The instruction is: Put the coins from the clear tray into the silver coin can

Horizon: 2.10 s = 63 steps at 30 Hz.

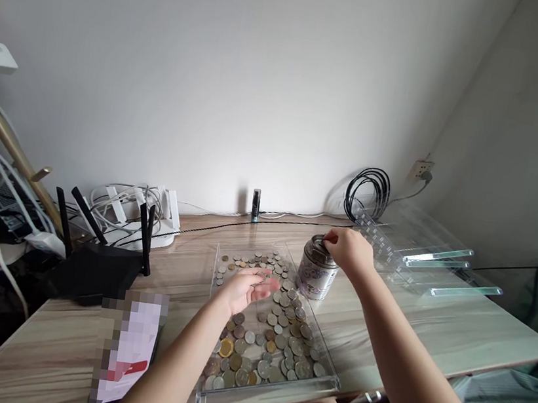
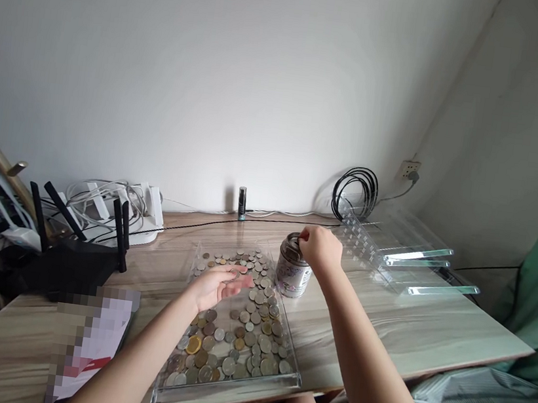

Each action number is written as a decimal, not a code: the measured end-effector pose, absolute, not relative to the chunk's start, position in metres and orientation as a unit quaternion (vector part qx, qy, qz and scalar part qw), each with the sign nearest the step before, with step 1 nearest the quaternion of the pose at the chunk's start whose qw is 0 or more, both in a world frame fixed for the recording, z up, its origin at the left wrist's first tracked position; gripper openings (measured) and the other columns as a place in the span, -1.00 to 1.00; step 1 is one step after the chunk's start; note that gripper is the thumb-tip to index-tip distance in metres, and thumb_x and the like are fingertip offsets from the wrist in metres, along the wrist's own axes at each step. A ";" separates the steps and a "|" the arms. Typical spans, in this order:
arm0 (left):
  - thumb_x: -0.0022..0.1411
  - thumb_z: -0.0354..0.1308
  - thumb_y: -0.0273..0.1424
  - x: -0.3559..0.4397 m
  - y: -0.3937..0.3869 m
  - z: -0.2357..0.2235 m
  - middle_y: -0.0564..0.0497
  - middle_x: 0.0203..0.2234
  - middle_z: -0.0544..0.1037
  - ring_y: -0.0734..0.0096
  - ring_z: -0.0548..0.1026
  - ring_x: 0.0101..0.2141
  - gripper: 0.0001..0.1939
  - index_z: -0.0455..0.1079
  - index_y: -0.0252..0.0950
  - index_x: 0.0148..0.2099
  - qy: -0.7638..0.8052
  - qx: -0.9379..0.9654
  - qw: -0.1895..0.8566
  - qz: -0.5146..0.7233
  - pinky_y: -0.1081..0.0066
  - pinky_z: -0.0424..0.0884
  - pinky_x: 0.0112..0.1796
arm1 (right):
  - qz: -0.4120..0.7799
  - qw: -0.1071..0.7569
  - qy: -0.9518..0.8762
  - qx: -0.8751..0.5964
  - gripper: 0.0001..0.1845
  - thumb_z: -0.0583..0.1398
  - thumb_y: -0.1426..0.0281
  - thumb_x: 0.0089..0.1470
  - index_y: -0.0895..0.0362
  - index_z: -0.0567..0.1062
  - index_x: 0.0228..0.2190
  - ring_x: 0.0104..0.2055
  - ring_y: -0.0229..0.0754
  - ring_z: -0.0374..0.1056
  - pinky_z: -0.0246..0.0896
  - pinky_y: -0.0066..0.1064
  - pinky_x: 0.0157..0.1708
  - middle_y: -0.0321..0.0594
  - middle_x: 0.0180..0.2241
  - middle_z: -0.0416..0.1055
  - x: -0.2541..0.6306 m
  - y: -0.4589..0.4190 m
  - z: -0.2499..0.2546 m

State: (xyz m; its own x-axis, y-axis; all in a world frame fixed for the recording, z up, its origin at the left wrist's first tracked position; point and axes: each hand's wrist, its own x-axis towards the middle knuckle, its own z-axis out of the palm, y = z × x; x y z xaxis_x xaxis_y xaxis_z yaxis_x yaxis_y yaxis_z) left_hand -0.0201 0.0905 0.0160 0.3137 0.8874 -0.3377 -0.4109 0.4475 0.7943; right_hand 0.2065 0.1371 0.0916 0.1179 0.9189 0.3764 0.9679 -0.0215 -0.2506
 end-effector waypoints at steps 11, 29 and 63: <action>0.23 -0.11 -0.35 -0.021 0.093 0.014 -0.16 -0.46 0.53 0.33 0.52 -0.42 -0.71 0.35 -0.46 -0.27 0.342 0.274 0.797 0.416 0.49 0.43 -0.48 | -0.090 0.243 -0.813 -0.522 -0.72 -0.01 0.33 0.06 0.09 0.49 -0.39 -0.30 -0.22 0.25 0.10 -0.46 -0.43 -0.19 -0.36 0.41 0.144 0.096 0.064; 0.25 -0.19 -0.30 -0.026 0.092 0.017 -0.27 -0.29 0.49 0.27 0.49 -0.26 -0.62 0.32 -0.49 -0.18 0.349 0.267 0.790 0.428 0.45 0.42 -0.35 | -0.037 0.280 -0.675 -0.681 -0.85 0.12 0.30 -0.11 0.07 0.46 -0.48 -0.39 -0.21 0.30 0.05 -0.47 -0.52 -0.27 -0.45 0.44 0.191 0.118 0.096; 0.05 0.01 -0.45 -0.034 0.110 -0.003 -0.05 -0.48 0.48 0.29 0.41 -0.34 -0.87 0.39 -0.28 -0.44 0.585 0.553 0.384 0.452 0.39 0.24 -0.26 | -0.071 0.174 -0.679 -0.710 -0.82 0.09 0.37 -0.15 0.08 0.49 -0.60 -0.51 -0.23 0.27 0.02 -0.45 -0.56 -0.23 -0.57 0.41 0.205 0.132 0.092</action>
State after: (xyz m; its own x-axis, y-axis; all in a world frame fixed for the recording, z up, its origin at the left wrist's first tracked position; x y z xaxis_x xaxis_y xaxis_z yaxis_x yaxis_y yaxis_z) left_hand -0.0340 0.1102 -0.0025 -0.0942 0.9943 0.0504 0.2996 -0.0200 0.9538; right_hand 0.2045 0.1319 0.0918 0.0683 0.9389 0.3373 0.9883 -0.0175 -0.1515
